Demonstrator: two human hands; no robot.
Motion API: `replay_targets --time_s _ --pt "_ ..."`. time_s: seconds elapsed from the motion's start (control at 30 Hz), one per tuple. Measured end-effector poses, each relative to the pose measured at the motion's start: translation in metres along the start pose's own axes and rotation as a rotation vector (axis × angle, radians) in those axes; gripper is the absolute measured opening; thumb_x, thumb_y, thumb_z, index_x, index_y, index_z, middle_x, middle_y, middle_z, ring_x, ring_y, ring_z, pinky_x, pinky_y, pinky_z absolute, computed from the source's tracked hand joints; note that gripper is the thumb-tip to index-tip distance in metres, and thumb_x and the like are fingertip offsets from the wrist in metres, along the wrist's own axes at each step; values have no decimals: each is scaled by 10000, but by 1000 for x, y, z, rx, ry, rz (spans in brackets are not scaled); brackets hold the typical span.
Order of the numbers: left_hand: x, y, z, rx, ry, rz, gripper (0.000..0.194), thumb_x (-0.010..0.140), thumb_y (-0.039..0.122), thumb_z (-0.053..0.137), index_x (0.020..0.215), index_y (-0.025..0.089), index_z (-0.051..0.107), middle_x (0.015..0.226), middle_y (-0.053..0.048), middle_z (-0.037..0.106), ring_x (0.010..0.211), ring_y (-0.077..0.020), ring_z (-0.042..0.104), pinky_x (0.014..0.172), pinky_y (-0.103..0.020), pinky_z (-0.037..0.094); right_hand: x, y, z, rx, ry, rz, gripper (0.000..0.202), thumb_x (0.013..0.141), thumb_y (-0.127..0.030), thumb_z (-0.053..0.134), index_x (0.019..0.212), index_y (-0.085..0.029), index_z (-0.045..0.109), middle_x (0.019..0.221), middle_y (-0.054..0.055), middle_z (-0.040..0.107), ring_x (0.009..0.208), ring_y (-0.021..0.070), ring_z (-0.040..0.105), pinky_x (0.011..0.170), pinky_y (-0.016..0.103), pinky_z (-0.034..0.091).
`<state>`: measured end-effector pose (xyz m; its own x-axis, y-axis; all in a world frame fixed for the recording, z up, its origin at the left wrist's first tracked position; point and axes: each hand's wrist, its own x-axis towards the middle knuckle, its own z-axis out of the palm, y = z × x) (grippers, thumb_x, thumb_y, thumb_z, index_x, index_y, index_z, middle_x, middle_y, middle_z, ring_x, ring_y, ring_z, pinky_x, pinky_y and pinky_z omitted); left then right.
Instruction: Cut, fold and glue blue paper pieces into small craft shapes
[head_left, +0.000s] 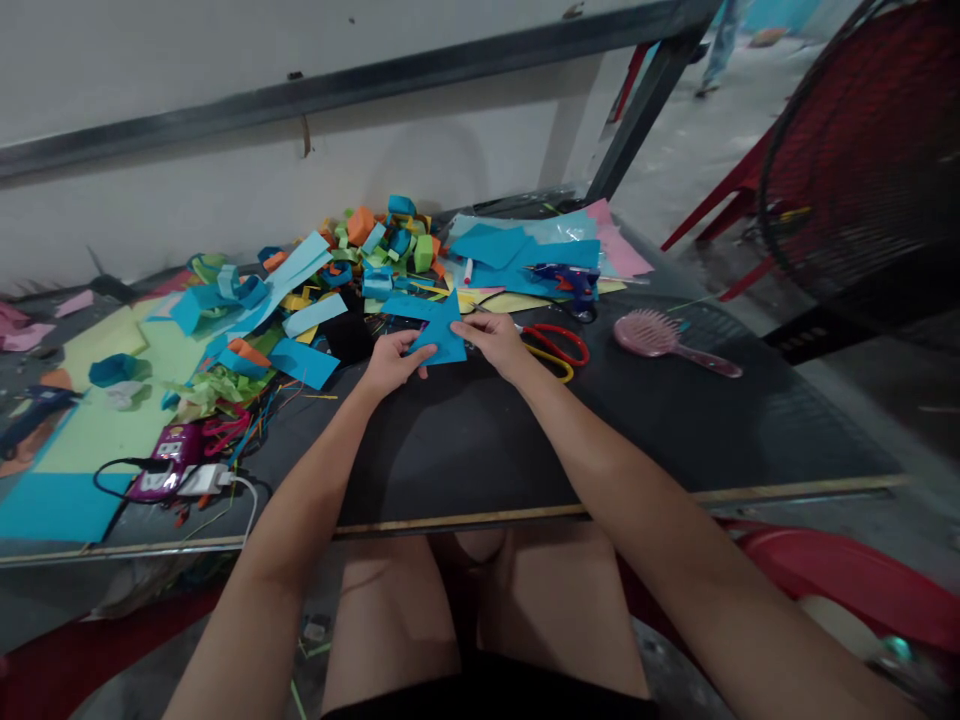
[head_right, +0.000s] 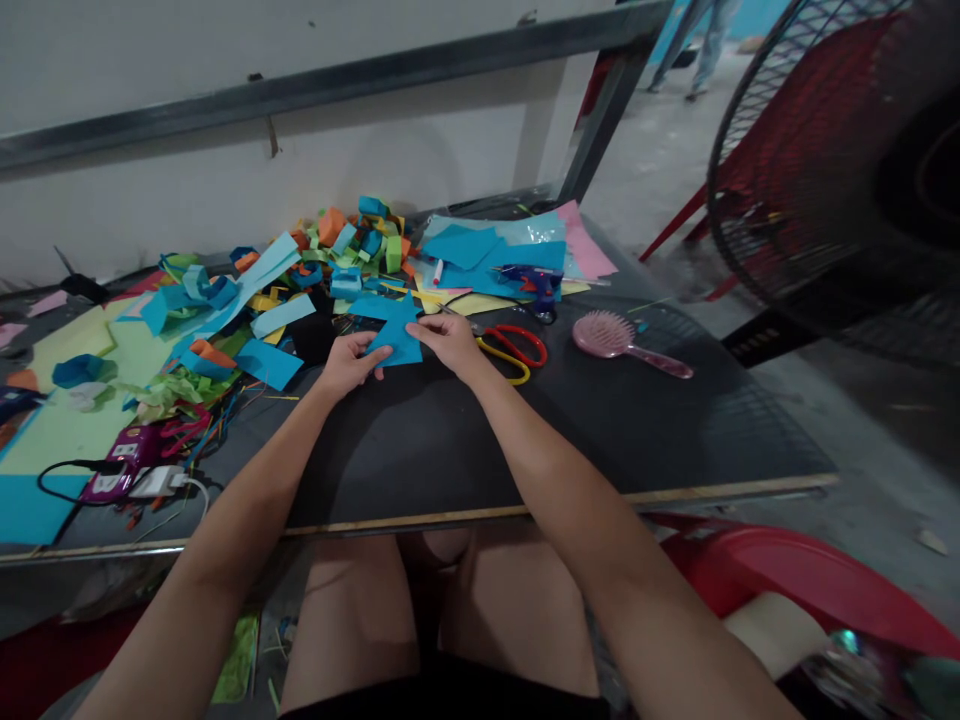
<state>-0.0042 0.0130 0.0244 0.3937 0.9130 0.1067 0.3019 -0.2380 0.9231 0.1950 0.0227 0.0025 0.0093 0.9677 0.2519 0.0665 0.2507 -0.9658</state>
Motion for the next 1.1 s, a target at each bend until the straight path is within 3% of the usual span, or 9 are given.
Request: replay_targets --time_s 0.33,0.6,0.73,0.93,1.1 --pt "-2 10 6 70 2 4 351 806 444 662 944 125 712 526 -4 640 399 -57 463 410 -165 350 -1 3 10 176 252 -8 380 595 -568 786 619 -195 717 568 -29 551 612 131 500 597 285 423" --pt "-2 3 4 169 0 59 301 826 408 646 893 127 731 536 -17 662 520 -97 568 550 -190 427 1 11 7 227 240 76 361 557 -527 815 711 -205 754 671 -9 668 681 163 586 678 320 485" --pt "0 -4 1 186 14 86 319 814 394 664 984 132 734 519 -4 657 587 -123 626 648 -208 470 1 12 5 176 202 89 375 567 -522 806 729 -188 750 566 -12 603 543 130 520 567 295 446" --pt "1 -4 -1 252 -27 106 285 825 408 641 828 142 743 559 -25 684 499 -99 539 509 -200 381 2 9 5 221 258 95 326 588 -480 790 701 -184 715 511 -30 542 489 100 459 495 262 386" --pt "0 -5 -1 278 -52 114 306 822 432 639 768 148 740 572 -30 691 498 -98 539 516 -199 386 2 8 5 311 248 111 290 582 -423 797 696 -186 674 470 -62 462 455 70 389 440 226 303"
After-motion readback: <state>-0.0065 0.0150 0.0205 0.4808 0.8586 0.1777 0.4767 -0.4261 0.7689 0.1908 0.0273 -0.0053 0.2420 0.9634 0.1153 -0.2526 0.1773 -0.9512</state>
